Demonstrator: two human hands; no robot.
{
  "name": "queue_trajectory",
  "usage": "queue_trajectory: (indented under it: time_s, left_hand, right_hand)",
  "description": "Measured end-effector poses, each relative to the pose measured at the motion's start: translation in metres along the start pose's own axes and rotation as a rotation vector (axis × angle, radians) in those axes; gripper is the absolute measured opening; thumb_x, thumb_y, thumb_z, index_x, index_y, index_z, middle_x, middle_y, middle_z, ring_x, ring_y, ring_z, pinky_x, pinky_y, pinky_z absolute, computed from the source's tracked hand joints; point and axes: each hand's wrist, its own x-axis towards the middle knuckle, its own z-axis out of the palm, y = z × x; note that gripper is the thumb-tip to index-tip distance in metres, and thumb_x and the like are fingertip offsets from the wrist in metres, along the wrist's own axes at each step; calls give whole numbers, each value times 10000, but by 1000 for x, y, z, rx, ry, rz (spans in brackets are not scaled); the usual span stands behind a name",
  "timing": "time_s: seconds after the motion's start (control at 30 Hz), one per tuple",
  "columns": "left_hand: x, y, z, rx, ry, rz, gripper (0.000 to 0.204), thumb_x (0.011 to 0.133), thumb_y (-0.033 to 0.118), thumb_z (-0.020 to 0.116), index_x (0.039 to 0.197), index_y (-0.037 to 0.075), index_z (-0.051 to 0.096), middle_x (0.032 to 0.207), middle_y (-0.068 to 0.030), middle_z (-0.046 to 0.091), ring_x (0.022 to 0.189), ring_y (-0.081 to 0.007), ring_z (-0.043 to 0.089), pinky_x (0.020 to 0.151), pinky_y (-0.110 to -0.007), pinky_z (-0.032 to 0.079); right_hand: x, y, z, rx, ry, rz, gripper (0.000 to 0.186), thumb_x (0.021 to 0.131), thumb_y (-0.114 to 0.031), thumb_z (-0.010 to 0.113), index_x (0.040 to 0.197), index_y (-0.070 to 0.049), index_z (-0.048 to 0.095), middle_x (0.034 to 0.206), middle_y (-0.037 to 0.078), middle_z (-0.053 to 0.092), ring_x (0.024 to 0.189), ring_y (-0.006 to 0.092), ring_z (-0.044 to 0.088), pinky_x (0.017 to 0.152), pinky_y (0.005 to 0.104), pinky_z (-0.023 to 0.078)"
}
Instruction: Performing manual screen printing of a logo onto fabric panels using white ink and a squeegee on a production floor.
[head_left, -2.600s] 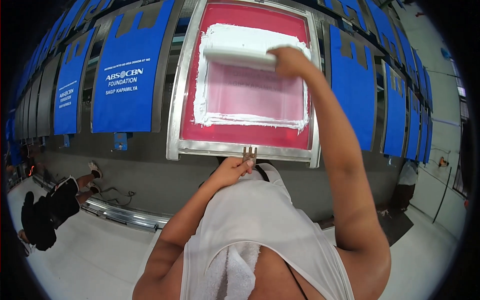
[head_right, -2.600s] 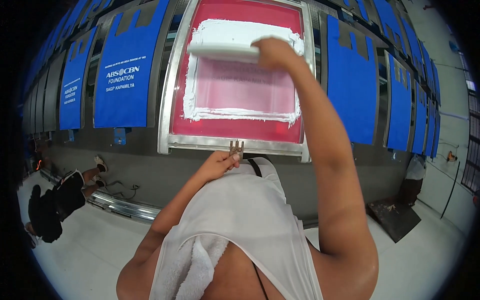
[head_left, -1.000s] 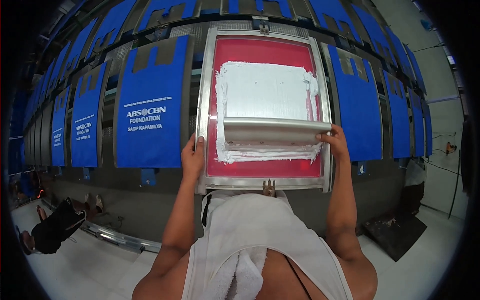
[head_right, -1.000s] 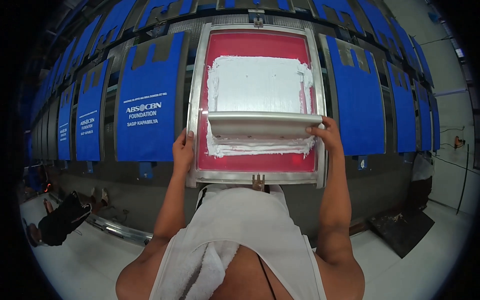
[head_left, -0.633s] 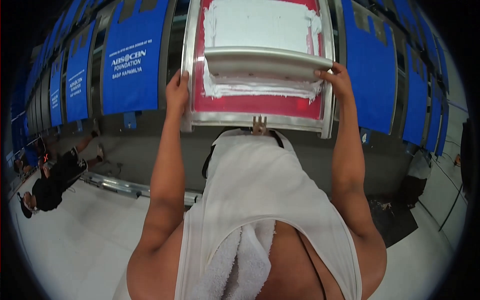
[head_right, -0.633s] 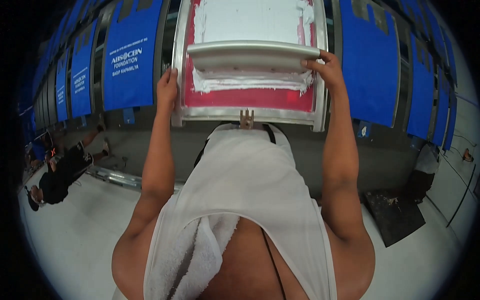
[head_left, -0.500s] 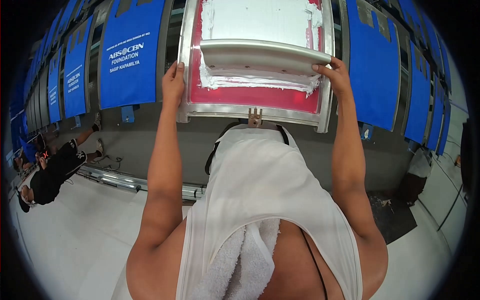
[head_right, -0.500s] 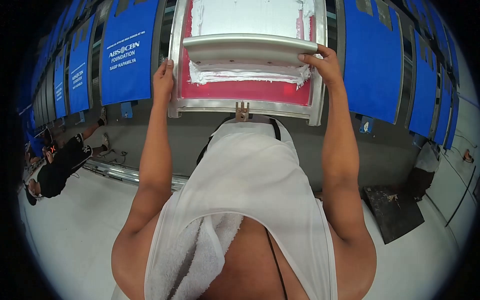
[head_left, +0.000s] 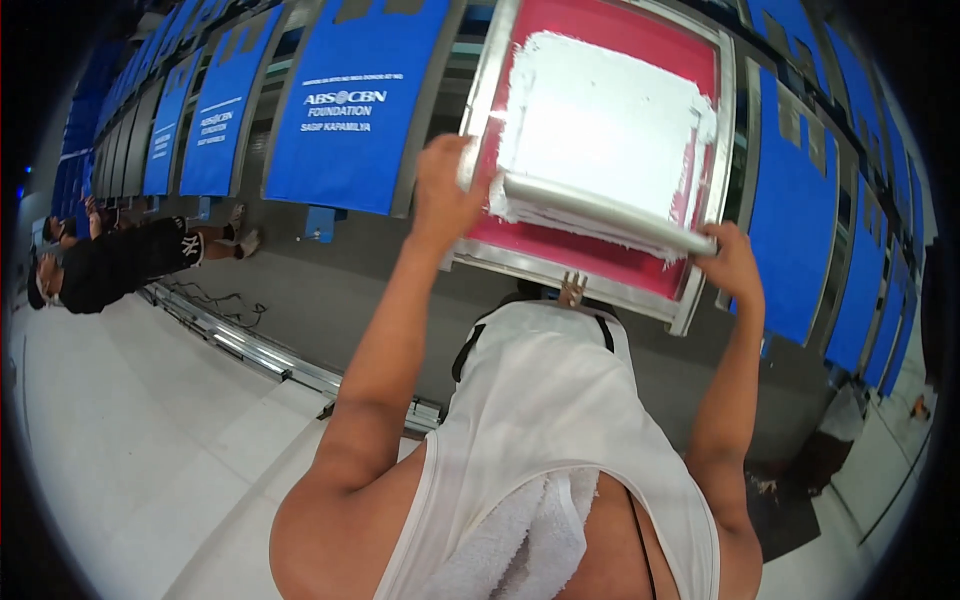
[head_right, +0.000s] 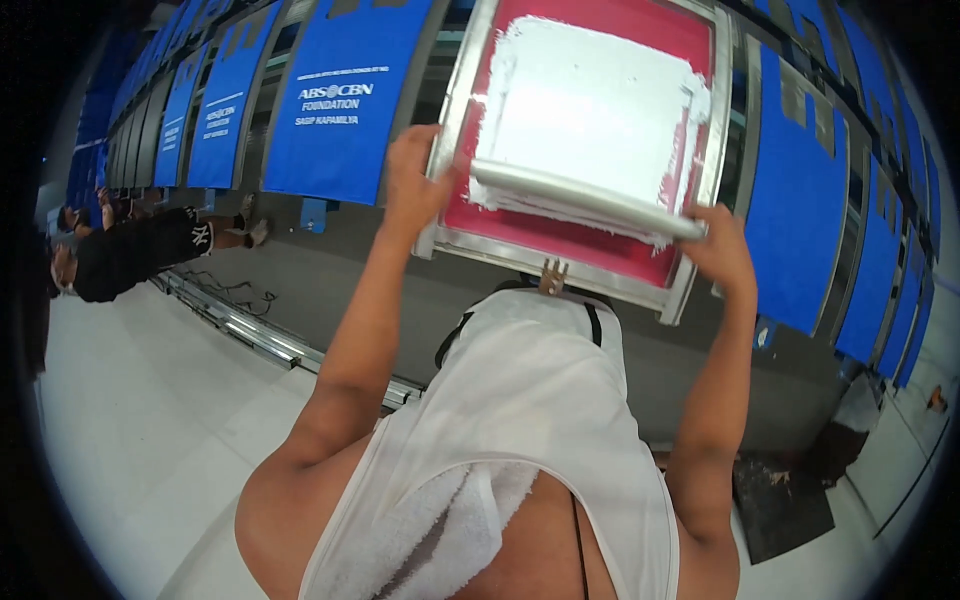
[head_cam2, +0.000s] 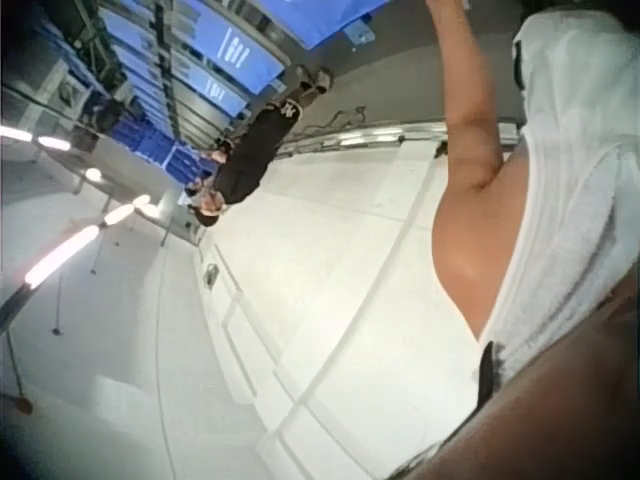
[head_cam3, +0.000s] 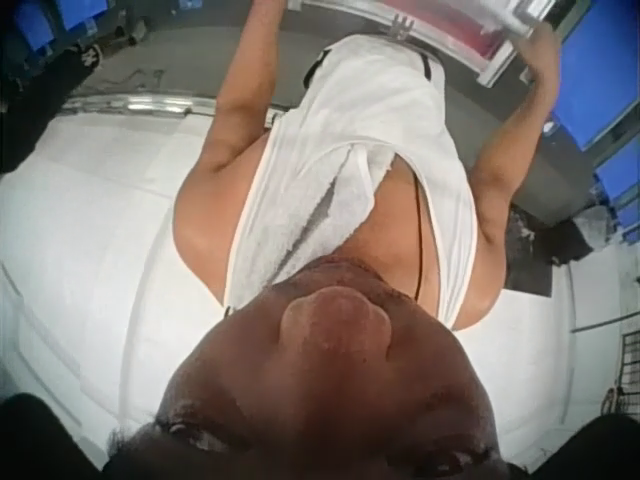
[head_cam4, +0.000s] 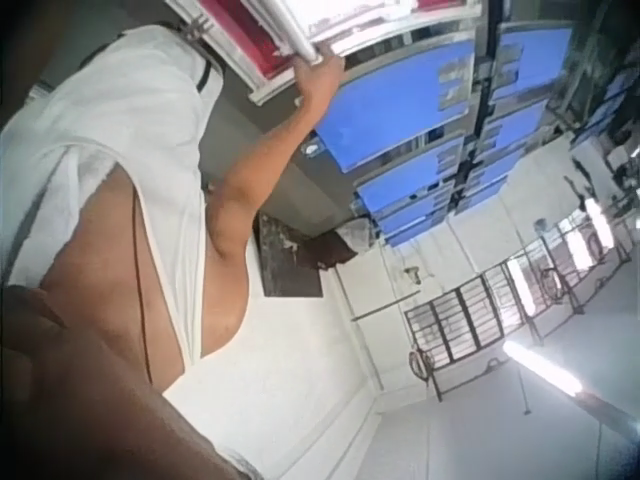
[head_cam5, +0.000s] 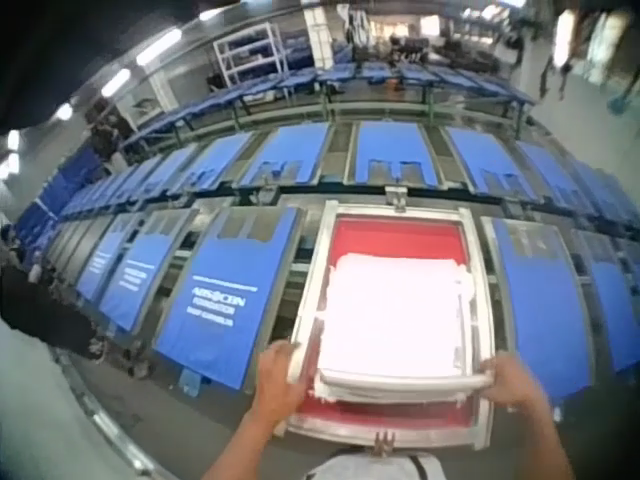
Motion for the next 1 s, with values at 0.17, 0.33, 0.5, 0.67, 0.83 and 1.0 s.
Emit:
queue_trajectory:
  time_s: [0.17,0.33,0.5,0.67,0.83,1.0]
  left_hand:
    - [30,69,-4,200,-630,409,282,721,231,690,935,54,640,897,-137,634,879,-306,602,760,-420,464]
    - [87,80,14,239,-774,433,179,665,58,644,843,65,631,768,-115,646,782,-285,632,670,-409,491]
    - [166,55,63,318,-491,415,123,674,65,618,794,48,597,738,-107,621,753,-298,614,710,-412,483]
    - [145,16,119,417,-503,305,312,648,40,619,951,38,546,894,-140,566,893,-318,545,760,-421,440]
    - [71,43,65,318,-556,297,375,606,81,685,961,74,567,888,-129,546,880,-303,540,757,-404,453]
    - [12,91,13,279,-802,133,341,597,98,715,907,54,579,846,-91,568,819,-282,562,727,-395,460]
  right_hand:
    - [-29,-63,30,-229,66,-274,330,631,-37,629,957,-83,604,892,132,631,922,319,583,958,495,381]
    - [12,-44,7,-15,52,-166,257,655,-73,595,908,-76,637,788,170,614,798,362,593,715,442,481]
    - [118,-28,-23,-225,382,-388,186,667,-57,586,853,-62,595,748,127,612,786,309,595,657,440,468]
    - [174,-23,31,-382,384,-350,271,703,-34,565,968,-81,589,909,92,576,908,272,547,757,392,428]
    - [80,-30,30,-205,251,-403,269,671,-5,572,936,-57,579,844,95,560,845,276,546,722,386,428]
    - [-12,-58,23,-176,-27,-309,326,584,-2,607,907,-26,569,828,117,576,836,301,557,757,399,435]
